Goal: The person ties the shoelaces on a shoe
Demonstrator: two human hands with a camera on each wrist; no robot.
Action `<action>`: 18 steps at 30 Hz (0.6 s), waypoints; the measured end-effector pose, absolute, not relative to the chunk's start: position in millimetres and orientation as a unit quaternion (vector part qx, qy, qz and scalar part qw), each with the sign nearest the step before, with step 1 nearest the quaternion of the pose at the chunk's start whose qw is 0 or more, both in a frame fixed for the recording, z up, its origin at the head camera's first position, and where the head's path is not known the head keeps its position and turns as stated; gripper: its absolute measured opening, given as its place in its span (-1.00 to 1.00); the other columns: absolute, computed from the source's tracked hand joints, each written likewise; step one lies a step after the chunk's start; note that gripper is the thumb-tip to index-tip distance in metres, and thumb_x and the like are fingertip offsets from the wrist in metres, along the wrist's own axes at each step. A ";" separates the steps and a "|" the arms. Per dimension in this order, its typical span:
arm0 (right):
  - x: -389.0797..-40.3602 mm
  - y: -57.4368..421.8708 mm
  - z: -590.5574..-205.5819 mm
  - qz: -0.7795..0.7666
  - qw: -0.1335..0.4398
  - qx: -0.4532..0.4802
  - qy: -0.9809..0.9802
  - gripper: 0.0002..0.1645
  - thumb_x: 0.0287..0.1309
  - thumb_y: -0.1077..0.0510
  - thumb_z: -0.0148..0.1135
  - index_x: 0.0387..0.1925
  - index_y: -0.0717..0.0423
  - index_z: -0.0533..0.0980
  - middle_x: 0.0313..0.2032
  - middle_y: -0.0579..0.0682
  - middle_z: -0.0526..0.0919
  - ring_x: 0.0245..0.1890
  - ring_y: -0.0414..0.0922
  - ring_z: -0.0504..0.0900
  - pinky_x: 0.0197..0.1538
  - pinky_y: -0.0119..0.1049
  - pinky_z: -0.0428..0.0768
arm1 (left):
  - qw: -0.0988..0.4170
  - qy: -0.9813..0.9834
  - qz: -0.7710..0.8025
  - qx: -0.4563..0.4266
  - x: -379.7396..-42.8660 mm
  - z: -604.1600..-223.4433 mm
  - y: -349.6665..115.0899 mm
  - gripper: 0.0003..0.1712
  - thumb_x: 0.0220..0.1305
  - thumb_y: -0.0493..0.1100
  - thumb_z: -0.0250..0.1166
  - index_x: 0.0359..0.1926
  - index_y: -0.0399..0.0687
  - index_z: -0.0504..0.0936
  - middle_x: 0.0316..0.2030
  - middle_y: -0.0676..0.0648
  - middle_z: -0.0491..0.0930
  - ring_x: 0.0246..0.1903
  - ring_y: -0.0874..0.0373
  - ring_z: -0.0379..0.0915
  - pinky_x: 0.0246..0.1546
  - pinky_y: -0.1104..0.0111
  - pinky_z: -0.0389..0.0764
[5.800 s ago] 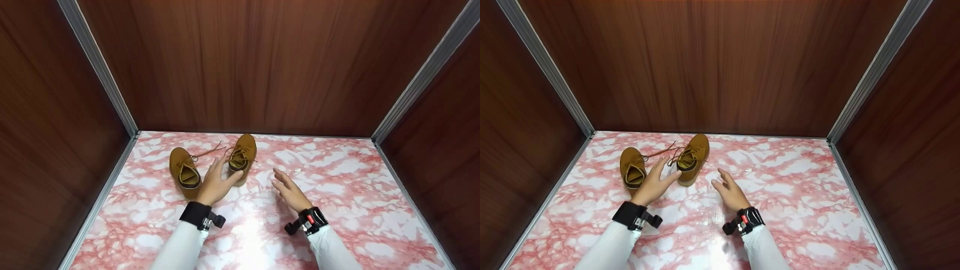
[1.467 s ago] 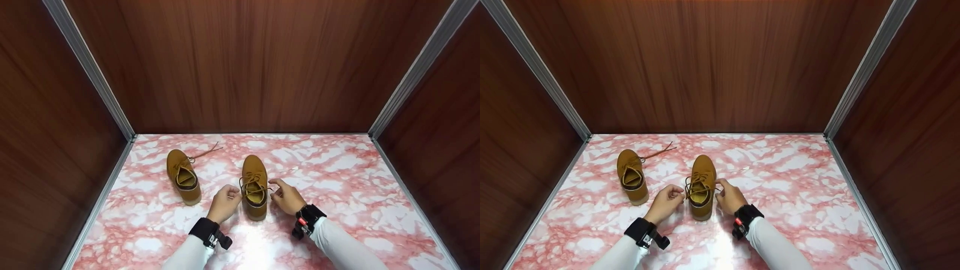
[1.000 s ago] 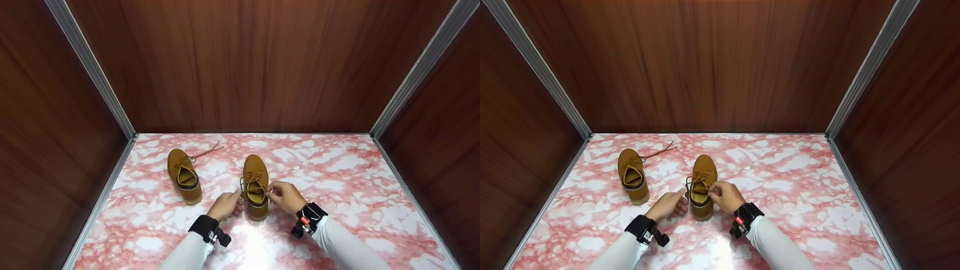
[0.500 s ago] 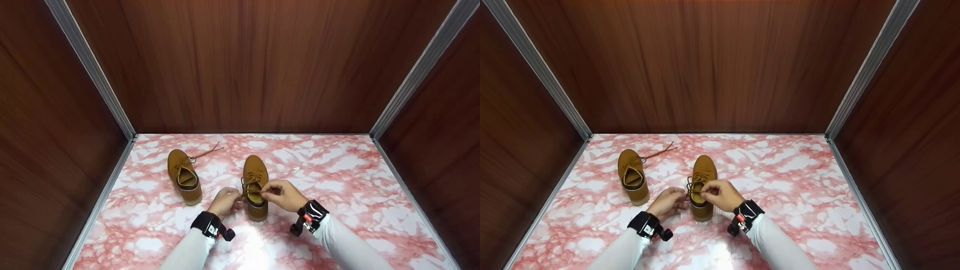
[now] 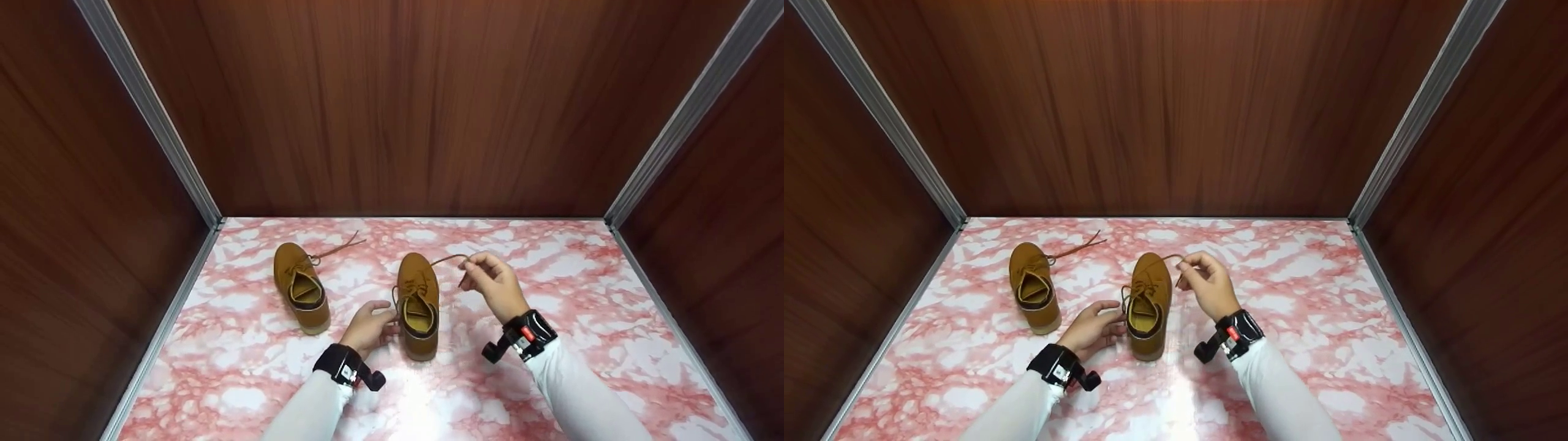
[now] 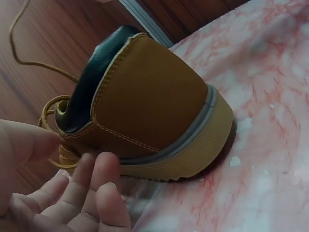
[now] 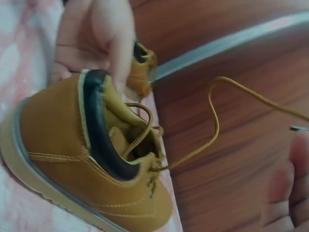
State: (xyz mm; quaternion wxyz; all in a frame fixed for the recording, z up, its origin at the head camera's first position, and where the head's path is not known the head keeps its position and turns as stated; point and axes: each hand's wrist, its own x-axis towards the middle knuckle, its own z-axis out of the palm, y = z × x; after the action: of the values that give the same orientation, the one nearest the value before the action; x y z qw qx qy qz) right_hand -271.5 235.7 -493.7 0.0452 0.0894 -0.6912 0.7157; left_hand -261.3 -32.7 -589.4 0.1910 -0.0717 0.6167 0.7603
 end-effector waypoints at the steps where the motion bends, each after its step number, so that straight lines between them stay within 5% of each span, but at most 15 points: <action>1: -272.4 238.5 -494.3 0.728 0.051 0.075 -0.680 -0.79 0.48 0.27 0.17 -0.09 0.43 0.47 -0.19 -0.08 0.72 -0.40 -0.19 0.68 -0.19 -0.31 0.75 | 0.186 0.613 0.765 -0.071 -262.2 -589.6 -32.6 -0.42 0.45 -0.21 0.26 0.37 -0.25 0.30 -0.20 -0.05 0.68 -0.39 0.19 0.65 -0.40 0.43 0.59; 5: -276.8 248.5 -499.1 0.776 0.063 0.032 -0.627 -0.87 0.52 0.24 0.12 -0.23 0.22 0.48 0.03 -0.05 0.68 -0.42 -0.17 0.64 -0.23 -0.32 0.72 | 0.152 0.641 0.751 -0.047 -264.6 -589.5 -32.5 -0.50 0.41 -0.30 0.25 0.32 -0.22 0.40 -0.24 -0.06 0.66 -0.35 0.13 0.65 -0.41 0.38 0.56; 11: -281.2 262.3 -508.2 0.851 0.046 -0.001 -0.523 -0.70 0.61 0.18 -0.04 -0.35 0.08 0.45 0.26 -0.04 0.68 -0.54 -0.16 0.63 -0.29 -0.30 0.69 | 0.077 0.723 0.687 0.007 -267.0 -586.3 -34.3 -0.72 0.34 -0.29 0.32 0.02 -0.33 0.60 -0.31 -0.07 0.64 -0.30 0.04 0.72 -0.42 0.33 0.61; 18: -285.2 275.6 -517.2 0.895 0.034 -0.015 -0.445 -0.67 0.66 0.12 -0.13 -0.24 0.12 0.50 -0.15 0.01 0.80 -0.46 -0.16 0.67 -0.20 -0.31 0.72 | 0.023 0.706 0.708 0.000 -271.7 -571.2 -43.1 -0.81 0.50 -0.16 0.22 -0.11 -0.23 0.55 -0.53 -0.01 0.53 -0.50 0.15 0.53 -0.42 0.40 0.56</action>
State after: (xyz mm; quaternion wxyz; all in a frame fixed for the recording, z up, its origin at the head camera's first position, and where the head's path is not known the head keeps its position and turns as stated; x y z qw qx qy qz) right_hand -285.2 275.6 -517.2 0.0337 -0.0154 -0.4452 0.8947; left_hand -271.7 -43.1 -571.2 0.0229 -0.0004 0.7056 0.7082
